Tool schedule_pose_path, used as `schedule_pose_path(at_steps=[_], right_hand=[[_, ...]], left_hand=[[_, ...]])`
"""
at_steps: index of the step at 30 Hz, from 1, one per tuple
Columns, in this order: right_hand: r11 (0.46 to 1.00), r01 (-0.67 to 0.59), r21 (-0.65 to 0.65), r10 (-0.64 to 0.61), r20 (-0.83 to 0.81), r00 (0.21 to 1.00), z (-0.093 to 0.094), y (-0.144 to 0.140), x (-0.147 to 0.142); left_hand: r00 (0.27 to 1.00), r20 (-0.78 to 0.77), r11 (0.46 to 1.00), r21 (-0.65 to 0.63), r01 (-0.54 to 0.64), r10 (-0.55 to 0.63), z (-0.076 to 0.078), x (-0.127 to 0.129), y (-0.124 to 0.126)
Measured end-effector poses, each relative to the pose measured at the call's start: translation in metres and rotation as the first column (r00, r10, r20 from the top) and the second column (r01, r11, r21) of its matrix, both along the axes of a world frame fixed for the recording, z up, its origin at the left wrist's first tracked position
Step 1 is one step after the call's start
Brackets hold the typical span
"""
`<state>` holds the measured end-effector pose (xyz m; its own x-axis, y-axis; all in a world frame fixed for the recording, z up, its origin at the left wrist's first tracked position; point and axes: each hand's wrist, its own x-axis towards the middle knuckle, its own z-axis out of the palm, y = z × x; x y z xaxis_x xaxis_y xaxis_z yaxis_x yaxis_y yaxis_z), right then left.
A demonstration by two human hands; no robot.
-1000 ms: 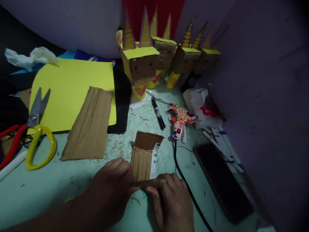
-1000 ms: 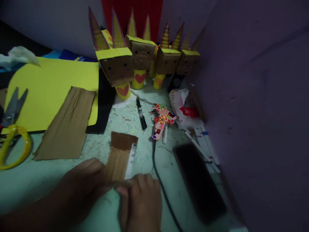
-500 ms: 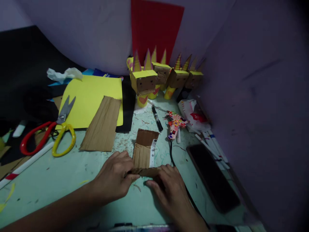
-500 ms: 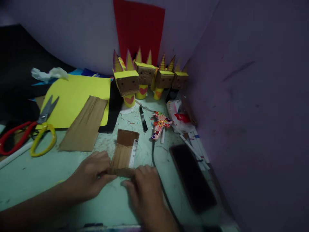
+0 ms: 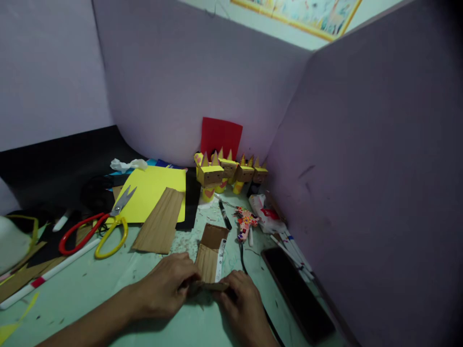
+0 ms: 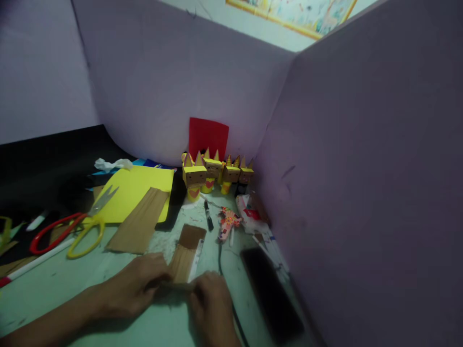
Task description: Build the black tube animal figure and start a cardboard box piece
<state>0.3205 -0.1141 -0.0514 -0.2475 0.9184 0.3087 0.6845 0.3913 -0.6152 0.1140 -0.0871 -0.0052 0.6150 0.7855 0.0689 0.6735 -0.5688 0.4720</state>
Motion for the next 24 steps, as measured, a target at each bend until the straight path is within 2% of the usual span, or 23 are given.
schedule_pose_path(at_steps=[6,11,14,17,20,24], right_hand=[[0.997,0.047,0.065,-0.048,0.011,0.999,-0.005,0.000,0.001],[0.981,-0.080,0.175,0.073,0.043,0.996,-0.018,0.008,0.011],[0.978,-0.110,0.177,0.103,0.051,0.993,-0.017,0.008,0.012],[0.991,-0.052,0.120,0.044,0.074,0.996,-0.008,0.004,0.007],[0.995,0.021,0.094,-0.032,0.114,0.993,0.000,0.002,-0.001],[0.991,0.061,0.117,-0.083,0.196,0.977,0.004,0.003,-0.007]], left_hand=[[0.998,-0.022,0.998,-0.007,-0.065,0.065,0.002,0.002,-0.004],[0.999,-0.023,0.999,0.006,-0.046,0.046,-0.001,0.002,-0.003],[0.999,0.014,0.999,0.007,-0.045,0.045,-0.006,0.001,-0.003],[1.000,0.016,0.999,0.042,-0.013,0.012,-0.010,0.003,-0.001],[0.999,-0.011,0.997,0.061,-0.050,0.050,-0.010,0.007,-0.001],[0.994,-0.040,0.994,0.043,-0.104,0.106,-0.006,0.012,-0.002]])
